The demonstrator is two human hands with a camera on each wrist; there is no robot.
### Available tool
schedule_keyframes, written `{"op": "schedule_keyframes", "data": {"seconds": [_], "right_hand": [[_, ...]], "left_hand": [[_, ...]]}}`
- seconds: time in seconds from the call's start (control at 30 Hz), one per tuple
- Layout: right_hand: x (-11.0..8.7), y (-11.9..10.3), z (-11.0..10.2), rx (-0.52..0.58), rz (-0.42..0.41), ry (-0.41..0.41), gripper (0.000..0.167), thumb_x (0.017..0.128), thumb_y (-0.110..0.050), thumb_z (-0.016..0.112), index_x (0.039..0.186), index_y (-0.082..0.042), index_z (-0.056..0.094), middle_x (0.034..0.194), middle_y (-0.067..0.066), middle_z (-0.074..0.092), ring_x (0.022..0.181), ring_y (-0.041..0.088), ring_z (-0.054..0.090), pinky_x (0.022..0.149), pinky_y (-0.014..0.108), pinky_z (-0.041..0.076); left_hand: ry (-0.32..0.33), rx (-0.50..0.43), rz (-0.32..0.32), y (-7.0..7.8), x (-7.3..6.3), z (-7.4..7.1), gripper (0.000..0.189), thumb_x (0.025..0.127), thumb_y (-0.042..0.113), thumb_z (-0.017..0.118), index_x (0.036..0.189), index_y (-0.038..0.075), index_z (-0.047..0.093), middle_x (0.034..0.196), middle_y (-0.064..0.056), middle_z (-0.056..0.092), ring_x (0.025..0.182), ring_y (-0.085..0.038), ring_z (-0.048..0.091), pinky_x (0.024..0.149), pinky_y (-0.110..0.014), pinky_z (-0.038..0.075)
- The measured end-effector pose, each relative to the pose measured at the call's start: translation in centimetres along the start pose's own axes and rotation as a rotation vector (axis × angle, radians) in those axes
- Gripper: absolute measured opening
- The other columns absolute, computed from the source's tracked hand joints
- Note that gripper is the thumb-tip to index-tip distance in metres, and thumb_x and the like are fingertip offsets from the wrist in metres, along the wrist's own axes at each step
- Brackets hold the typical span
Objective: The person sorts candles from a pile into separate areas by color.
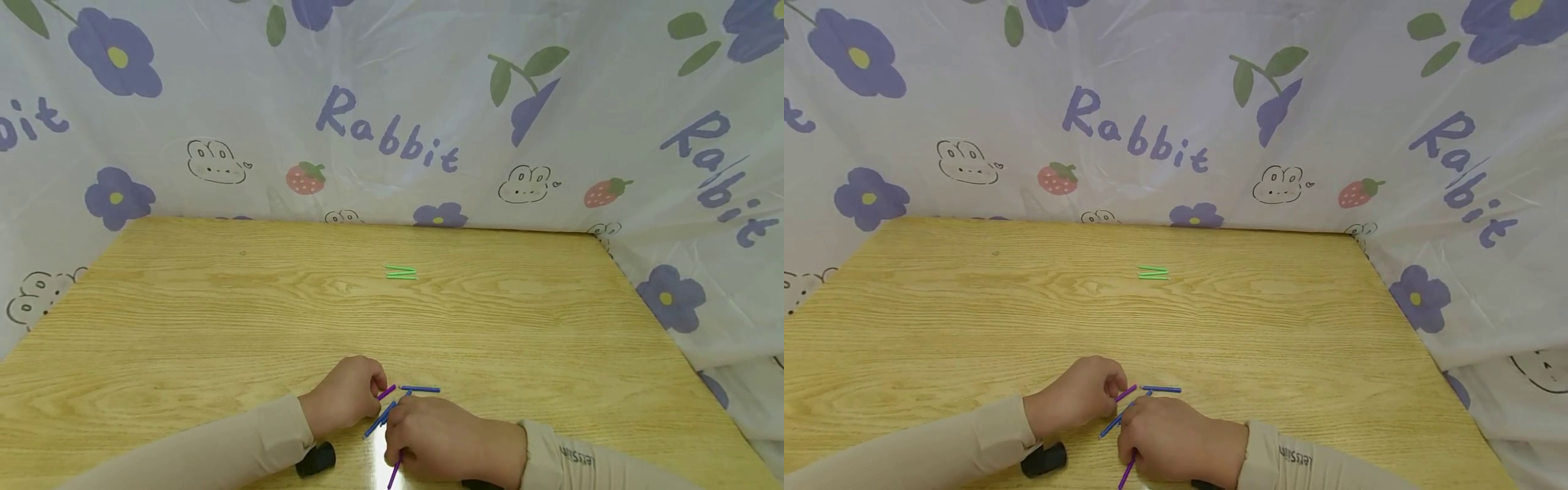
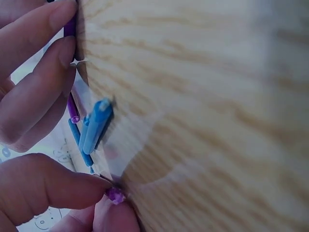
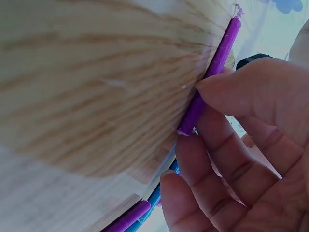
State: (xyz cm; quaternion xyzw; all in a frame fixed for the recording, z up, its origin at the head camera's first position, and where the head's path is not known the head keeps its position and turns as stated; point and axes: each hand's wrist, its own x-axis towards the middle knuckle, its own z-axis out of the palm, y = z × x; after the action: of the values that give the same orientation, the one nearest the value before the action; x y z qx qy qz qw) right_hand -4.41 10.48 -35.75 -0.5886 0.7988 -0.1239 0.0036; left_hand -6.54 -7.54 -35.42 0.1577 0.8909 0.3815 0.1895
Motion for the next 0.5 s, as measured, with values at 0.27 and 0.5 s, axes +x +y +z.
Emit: {"op": "schedule_keyframes", "data": {"seconds": [0.27, 0.5], "right_hand": [[0.08, -0.03, 0.07, -0.039, -0.023, 0.022, 0.021, 0.069, -0.004, 0.075, 0.072, -0.025, 0.072, 0.074, -0.019, 0.062, 0.074, -0.002, 0.052, 0.082, 0.008, 0.036], [0.04, 0.10, 0.05, -0.028, -0.018, 0.010, 0.023, 0.068, -0.003, 0.074, 0.070, -0.025, 0.070, 0.072, -0.018, 0.060, 0.071, -0.002, 0.049, 0.080, 0.008, 0.035]], "left_hand": [[-0.004, -0.032, -0.020, -0.04, -0.03, -0.10, 0.020, 0.065, -0.015, 0.064, 0.076, 0.001, 0.062, 0.066, -0.002, 0.053, 0.061, -0.015, 0.048, 0.054, -0.024, 0.039], [0.028, -0.064, -0.023, -0.21, -0.13, -0.48, 0.022, 0.065, -0.016, 0.061, 0.081, 0.000, 0.061, 0.070, -0.003, 0.053, 0.065, -0.016, 0.049, 0.057, -0.025, 0.041]]}}
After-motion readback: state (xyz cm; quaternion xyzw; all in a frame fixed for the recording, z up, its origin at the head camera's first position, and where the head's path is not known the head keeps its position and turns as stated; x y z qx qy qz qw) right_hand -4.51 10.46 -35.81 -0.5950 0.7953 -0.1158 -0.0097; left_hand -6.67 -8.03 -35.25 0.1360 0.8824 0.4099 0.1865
